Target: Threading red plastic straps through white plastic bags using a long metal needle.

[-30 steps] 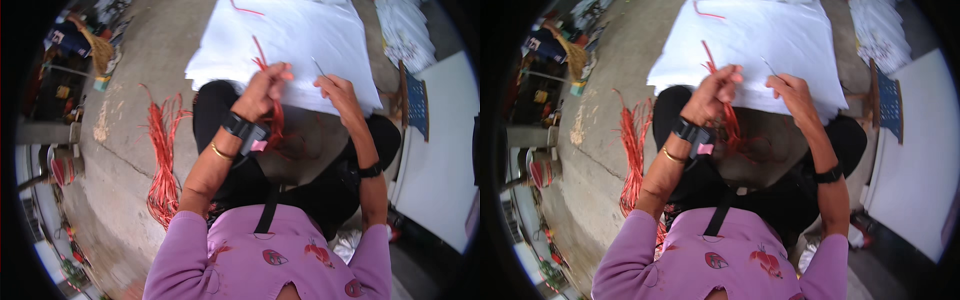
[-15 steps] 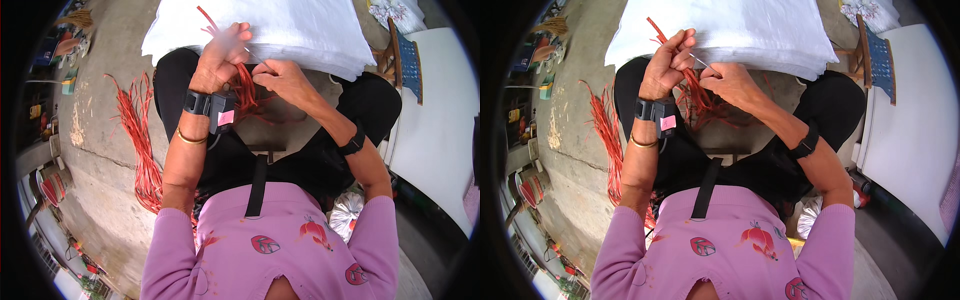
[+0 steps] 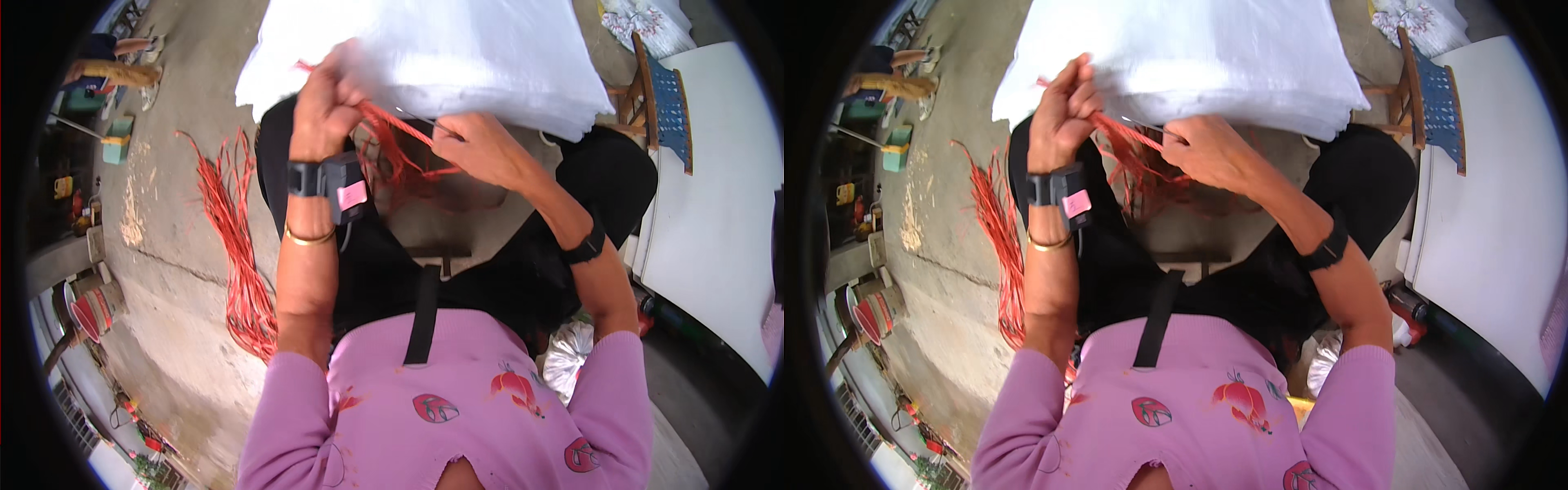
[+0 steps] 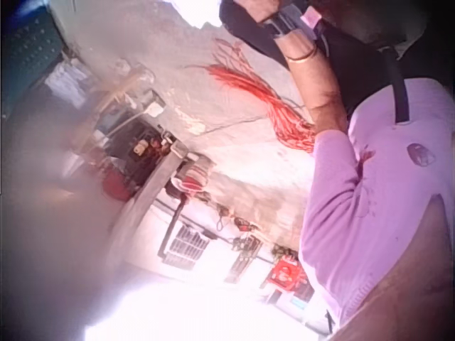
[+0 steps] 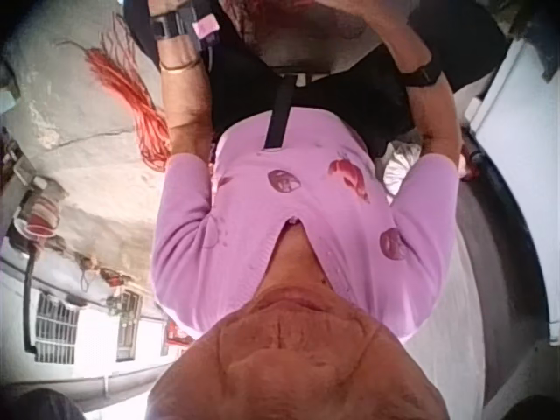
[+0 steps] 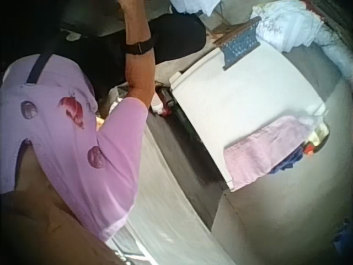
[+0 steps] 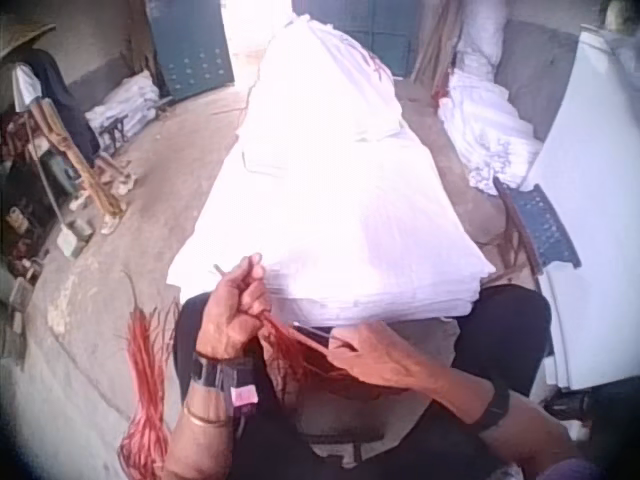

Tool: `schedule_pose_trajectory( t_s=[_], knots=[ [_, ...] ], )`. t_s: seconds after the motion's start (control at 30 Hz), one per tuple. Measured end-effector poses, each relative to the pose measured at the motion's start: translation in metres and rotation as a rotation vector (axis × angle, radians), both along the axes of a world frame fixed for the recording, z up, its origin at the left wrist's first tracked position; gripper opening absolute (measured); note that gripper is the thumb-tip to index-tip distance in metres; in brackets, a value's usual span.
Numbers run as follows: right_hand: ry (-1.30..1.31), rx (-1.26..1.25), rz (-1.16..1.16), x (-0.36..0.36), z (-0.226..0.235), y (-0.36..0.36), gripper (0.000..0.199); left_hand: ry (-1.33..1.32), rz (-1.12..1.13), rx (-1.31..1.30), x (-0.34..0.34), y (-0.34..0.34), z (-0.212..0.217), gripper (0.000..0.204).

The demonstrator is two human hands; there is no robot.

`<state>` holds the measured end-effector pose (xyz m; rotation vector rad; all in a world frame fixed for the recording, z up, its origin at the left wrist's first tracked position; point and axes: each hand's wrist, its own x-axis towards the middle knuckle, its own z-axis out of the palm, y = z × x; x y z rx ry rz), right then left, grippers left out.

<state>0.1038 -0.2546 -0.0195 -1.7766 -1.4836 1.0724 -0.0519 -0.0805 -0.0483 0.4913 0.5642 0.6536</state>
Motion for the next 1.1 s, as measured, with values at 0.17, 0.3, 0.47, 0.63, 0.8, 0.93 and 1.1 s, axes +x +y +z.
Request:
schedule_pose_trajectory(
  t_s=[0.17,0.3,0.47,0.63,0.8,0.93,1.1],
  knots=[
    [0.145,0.160,-0.293,0.017,0.017,-0.011,0.017,-0.131,0.083,0.080,-0.011,0.002,0.015,0.025],
    [0.128,0.228,-0.406,0.022,0.025,-0.013,0.016,0.108,-0.029,0.059,0.017,-0.042,0.026,0.021],
    [0.379,0.280,-0.642,0.041,0.038,-0.014,0.014,-0.001,0.263,0.098,-0.017,0.001,0.011,0.017],
    [0.322,0.330,-0.670,0.034,0.029,-0.005,0.014,0.157,0.042,0.157,0.006,-0.030,0.024,0.022],
    [0.003,0.357,-0.459,0.004,0.013,0.004,0.016,0.183,-0.237,0.096,0.041,-0.079,0.040,0.027],
    [0.037,0.301,-0.253,-0.018,0.006,0.003,0.012,0.129,-0.106,0.175,0.025,-0.055,0.029,0.026],
    [0.048,0.110,0.119,-0.020,0.013,-0.006,0.014,0.026,0.060,0.136,0.002,-0.027,0.028,0.024]
  ],
)
